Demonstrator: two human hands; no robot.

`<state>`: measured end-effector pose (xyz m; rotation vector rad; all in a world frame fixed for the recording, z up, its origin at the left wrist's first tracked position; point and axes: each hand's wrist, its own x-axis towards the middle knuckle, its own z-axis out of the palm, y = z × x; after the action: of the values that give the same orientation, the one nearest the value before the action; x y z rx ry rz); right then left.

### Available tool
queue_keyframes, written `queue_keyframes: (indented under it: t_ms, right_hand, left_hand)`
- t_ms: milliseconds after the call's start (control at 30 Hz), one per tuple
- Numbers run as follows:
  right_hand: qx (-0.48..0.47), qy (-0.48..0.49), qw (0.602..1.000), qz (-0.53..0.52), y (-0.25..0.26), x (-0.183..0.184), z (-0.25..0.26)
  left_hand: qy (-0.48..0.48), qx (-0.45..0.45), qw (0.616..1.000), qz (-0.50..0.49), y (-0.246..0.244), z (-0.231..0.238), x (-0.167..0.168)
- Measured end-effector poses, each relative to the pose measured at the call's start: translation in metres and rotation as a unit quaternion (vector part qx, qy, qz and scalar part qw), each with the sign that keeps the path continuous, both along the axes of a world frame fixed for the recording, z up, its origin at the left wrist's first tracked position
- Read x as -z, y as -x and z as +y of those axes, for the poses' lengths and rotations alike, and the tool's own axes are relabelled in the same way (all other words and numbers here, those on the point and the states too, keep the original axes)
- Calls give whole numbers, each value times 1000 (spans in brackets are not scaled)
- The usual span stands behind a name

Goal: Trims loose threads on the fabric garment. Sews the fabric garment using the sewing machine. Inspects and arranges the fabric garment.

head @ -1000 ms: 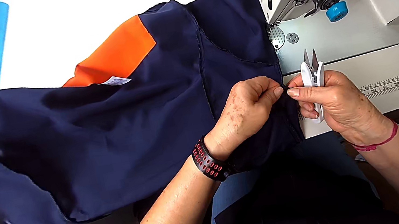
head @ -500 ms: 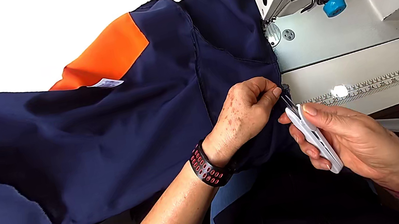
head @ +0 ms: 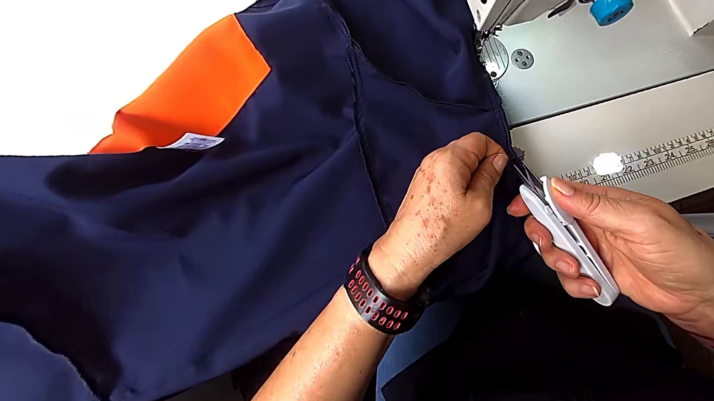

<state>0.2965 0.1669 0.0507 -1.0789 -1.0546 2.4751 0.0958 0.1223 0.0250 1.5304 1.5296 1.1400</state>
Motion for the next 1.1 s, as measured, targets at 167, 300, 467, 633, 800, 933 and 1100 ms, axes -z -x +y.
queue_keyframes:
  t_ms: [167,300,467,633,800,933,1100]
  right_hand:
    - [-1,0,1000,10,-2,-1,-4]
    - [1,-13,1000,1,0,1,-1]
    - [-3,-9,1000,0,-1,1,-1]
    - [-2,-17,1000,0,2,1,1]
    - [-19,-8,1000,0,-3,0,0]
    - [-10,0,1000,15,-2,0,1]
    - [-7,4,1000,10,1,0,3]
  left_hand:
    - [5,-1,1000,0,0,0,0]
    - [-6,0,1000,3,0,0,0]
    - [-3,-2,1000,5,0,0,1]
    - [-9,0,1000,10,0,0,1]
    - [-2,-3,1000,0,1,0,0]
    - [-3,1,1000,9,0,0,1]
    - [-6,-1,1000,7,0,0,1]
